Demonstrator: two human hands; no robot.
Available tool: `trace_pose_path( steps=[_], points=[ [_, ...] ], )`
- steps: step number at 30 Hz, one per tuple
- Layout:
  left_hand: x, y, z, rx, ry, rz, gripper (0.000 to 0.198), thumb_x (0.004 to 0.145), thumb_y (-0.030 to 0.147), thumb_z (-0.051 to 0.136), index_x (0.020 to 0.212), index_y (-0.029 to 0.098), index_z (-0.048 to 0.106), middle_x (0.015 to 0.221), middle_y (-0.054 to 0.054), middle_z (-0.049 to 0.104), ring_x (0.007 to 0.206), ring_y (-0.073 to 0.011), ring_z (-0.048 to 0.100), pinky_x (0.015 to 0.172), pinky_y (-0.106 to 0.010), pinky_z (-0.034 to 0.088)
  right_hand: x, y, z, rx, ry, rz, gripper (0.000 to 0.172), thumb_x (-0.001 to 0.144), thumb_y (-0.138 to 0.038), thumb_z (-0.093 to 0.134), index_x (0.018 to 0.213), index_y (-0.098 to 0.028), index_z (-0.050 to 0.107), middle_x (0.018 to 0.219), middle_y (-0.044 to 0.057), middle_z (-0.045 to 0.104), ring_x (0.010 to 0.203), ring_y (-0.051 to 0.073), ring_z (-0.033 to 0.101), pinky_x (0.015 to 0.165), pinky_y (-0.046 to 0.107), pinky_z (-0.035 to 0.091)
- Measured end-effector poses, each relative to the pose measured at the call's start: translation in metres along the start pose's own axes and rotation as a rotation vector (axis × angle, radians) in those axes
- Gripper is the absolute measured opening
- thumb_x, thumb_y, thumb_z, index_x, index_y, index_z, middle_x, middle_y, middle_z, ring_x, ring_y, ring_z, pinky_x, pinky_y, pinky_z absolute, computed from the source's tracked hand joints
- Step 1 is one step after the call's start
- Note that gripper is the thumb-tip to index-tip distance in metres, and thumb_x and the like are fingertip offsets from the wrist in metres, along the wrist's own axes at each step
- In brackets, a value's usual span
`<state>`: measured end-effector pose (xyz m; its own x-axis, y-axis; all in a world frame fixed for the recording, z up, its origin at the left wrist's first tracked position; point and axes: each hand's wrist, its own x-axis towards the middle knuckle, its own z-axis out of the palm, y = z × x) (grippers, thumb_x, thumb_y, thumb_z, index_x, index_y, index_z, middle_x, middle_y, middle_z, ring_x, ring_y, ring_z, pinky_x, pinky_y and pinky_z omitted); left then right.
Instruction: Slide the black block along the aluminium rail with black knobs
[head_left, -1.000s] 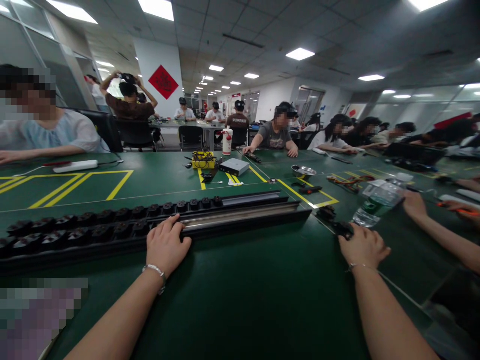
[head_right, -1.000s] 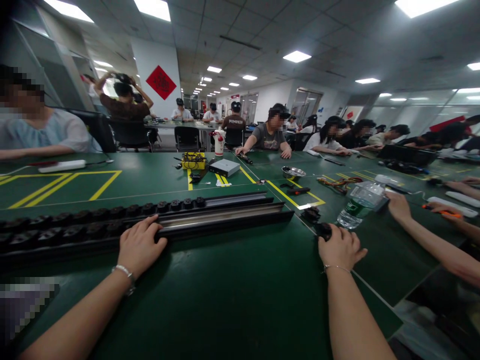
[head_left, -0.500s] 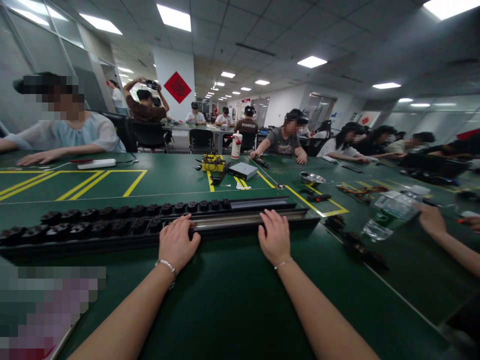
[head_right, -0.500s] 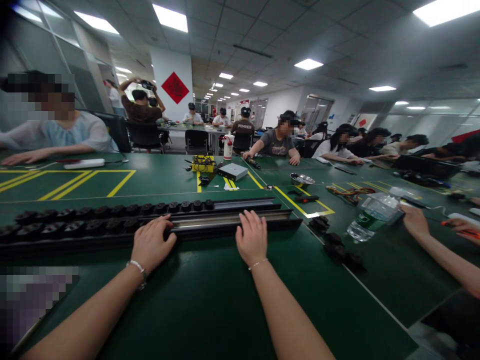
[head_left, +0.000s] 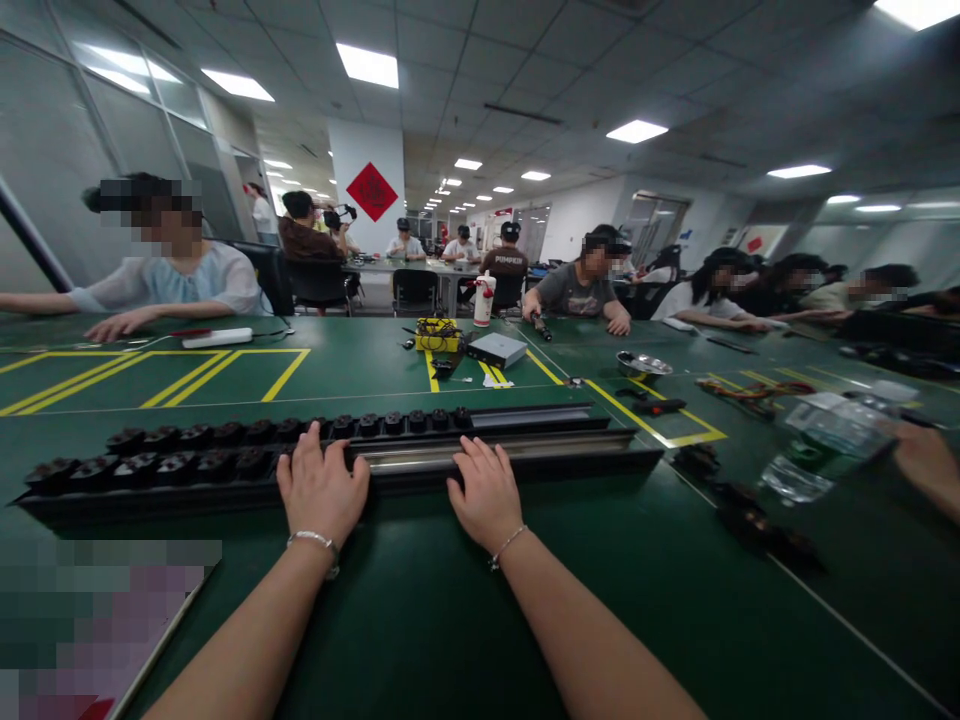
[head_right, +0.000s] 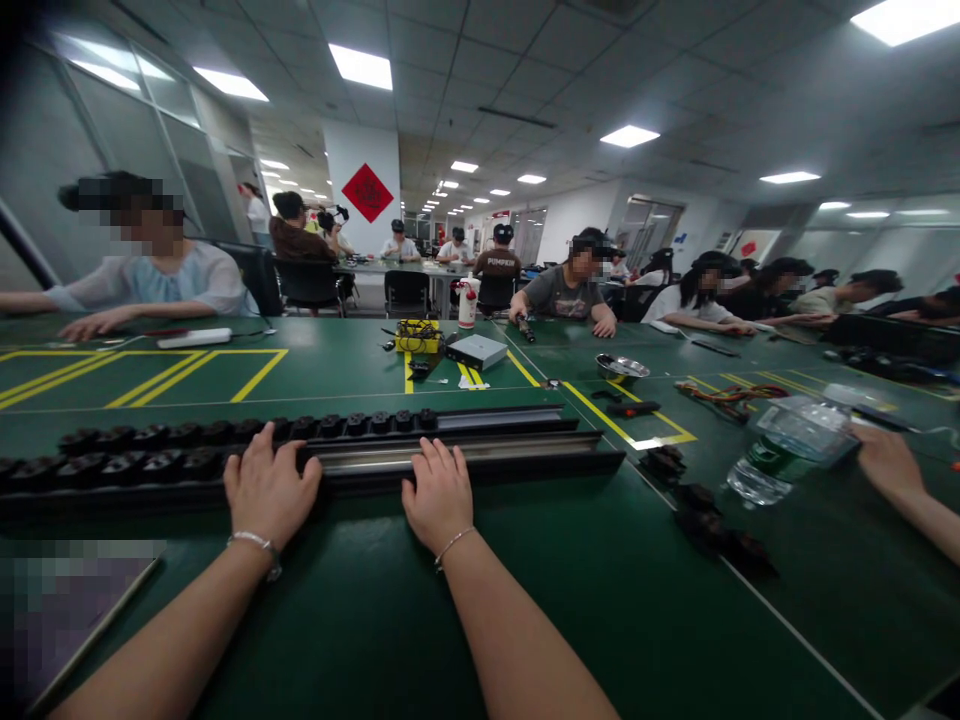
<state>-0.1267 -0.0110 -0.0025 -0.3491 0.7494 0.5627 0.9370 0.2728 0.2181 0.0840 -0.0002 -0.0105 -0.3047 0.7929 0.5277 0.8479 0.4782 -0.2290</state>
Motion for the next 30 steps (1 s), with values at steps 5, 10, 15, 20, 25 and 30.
trace_pose_path(
  steps=[5,10,15,20,25,30],
  points=[
    [0.0009,0.0014,-0.0010,0.036,0.003,-0.005,0.043,0.081,0.036,0.035,0.108,0.013,0.059,0.136,-0.016,0.041,0.127,-0.0281,0.035,0.107,-0.048,0.019,0.0013,-0.0010,-0.0015,0.032,-0.005,0.002,0.029,0.081,-0.030,0.048,0.107,-0.021,0.058,0.134,0.004,0.047,0.123,0.020,0.038,0.108,0.039,0.016],
    [0.0033,-0.0002,-0.0005,0.050,0.006,0.011,0.042,0.080,0.035,0.035,0.106,0.014,0.061,0.129,-0.015,0.048,0.119,-0.0269,0.043,0.107,-0.048,0.018,0.0017,-0.0006,-0.0020,0.050,-0.002,0.004,0.028,0.080,-0.029,0.050,0.106,-0.021,0.058,0.134,0.004,0.047,0.123,0.019,0.038,0.108,0.038,0.015],
    [0.0029,0.0008,-0.0002,0.063,0.008,-0.001,0.041,0.080,0.034,0.035,0.104,0.015,0.061,0.126,-0.014,0.050,0.114,-0.0284,0.046,0.106,-0.050,0.018,0.0014,-0.0016,-0.0013,0.065,0.009,0.010,0.028,0.079,-0.028,0.050,0.105,-0.021,0.058,0.134,0.005,0.047,0.123,0.020,0.038,0.108,0.039,0.015],
    [0.0017,0.0025,-0.0012,0.093,0.000,0.001,0.040,0.081,0.033,0.035,0.105,0.016,0.061,0.128,-0.011,0.049,0.103,-0.0279,0.054,0.105,-0.050,0.017,0.0014,-0.0018,-0.0010,0.070,0.003,0.019,0.027,0.079,-0.027,0.050,0.104,-0.021,0.059,0.133,0.005,0.048,0.123,0.020,0.039,0.108,0.039,0.016],
    [0.0019,0.0035,-0.0031,0.103,0.002,0.005,0.039,0.081,0.033,0.035,0.104,0.017,0.062,0.126,-0.010,0.051,0.099,-0.0278,0.055,0.104,-0.050,0.018,0.0013,-0.0020,-0.0019,0.062,0.003,0.018,0.027,0.078,-0.026,0.050,0.104,-0.021,0.059,0.134,0.005,0.047,0.123,0.019,0.038,0.108,0.039,0.015],
    [0.0019,0.0035,-0.0040,0.091,-0.010,0.004,0.039,0.081,0.034,0.036,0.104,0.017,0.062,0.128,-0.010,0.050,0.101,-0.0274,0.055,0.105,-0.049,0.018,0.0008,-0.0017,-0.0020,0.050,-0.004,0.017,0.029,0.079,-0.026,0.050,0.106,-0.022,0.058,0.134,0.004,0.047,0.122,0.019,0.038,0.108,0.039,0.016]
  ],
)
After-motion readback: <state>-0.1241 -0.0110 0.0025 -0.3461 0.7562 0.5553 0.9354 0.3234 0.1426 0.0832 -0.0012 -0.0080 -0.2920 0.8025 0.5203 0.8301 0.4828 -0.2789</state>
